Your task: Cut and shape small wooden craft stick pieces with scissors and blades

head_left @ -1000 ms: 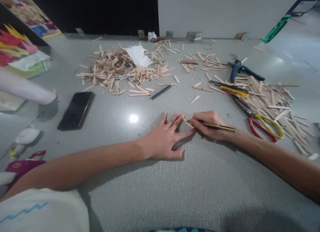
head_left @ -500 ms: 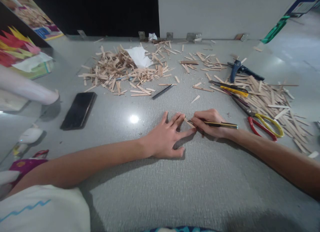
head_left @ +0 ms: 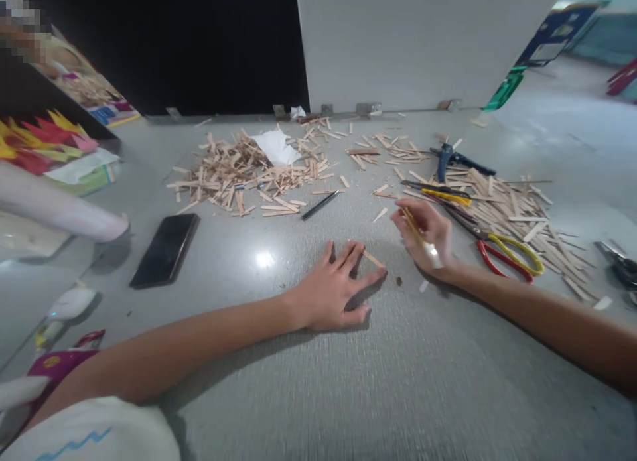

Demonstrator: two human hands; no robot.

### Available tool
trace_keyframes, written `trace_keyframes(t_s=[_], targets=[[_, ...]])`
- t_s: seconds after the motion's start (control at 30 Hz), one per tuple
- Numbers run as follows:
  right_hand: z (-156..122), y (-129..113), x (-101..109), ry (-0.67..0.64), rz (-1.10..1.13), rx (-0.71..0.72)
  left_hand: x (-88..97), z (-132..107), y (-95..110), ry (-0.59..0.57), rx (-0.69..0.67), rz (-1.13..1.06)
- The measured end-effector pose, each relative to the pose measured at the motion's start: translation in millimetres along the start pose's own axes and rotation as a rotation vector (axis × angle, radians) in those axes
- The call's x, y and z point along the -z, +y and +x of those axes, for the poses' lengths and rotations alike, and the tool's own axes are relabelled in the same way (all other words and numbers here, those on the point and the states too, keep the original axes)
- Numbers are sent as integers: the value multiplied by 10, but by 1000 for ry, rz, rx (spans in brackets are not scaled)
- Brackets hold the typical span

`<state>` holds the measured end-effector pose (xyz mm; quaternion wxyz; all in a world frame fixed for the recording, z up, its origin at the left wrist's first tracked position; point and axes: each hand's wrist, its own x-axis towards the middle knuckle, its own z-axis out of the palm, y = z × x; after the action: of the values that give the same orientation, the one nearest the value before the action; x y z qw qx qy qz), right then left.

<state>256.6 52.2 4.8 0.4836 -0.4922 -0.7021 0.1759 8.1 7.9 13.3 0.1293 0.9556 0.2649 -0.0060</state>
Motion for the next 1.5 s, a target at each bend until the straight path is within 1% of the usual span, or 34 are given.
trace_keyframes(t_s=[0.07, 0.17, 0.23, 0.3, 0.6, 0.73, 0.83, 0.97, 1.13, 1.3, 1.5], targets=[[13, 69, -26, -30, -118, 42, -20, -18, -15, 19, -16, -12], [23, 186, -61, -182, -329, 84, -54, -43, -39, 60, -23, -17], [19, 243, -76, -246, -391, 106, -69, -54, -48, 72, -17, -5], [14, 264, -83, -271, -407, 130, -73, -61, -49, 72, -12, 1], [34, 205, -91, -310, -434, 195, -39, -63, -36, 30, 7, 11], [33, 206, -92, -319, -444, 206, -40, -66, -38, 33, 13, 18], [31, 208, -93, -318, -450, 210, -38, -71, -37, 47, 8, 10], [27, 205, -95, -317, -453, 214, -45, -76, -35, 30, 10, 9], [22, 193, -90, -316, -456, 213, -60, -76, -32, 39, 5, 1], [24, 192, -85, -319, -458, 201, -34, -67, -19, 3, 17, 24], [15, 189, -80, -325, -449, 195, -35, -70, -14, 14, 18, 14]])
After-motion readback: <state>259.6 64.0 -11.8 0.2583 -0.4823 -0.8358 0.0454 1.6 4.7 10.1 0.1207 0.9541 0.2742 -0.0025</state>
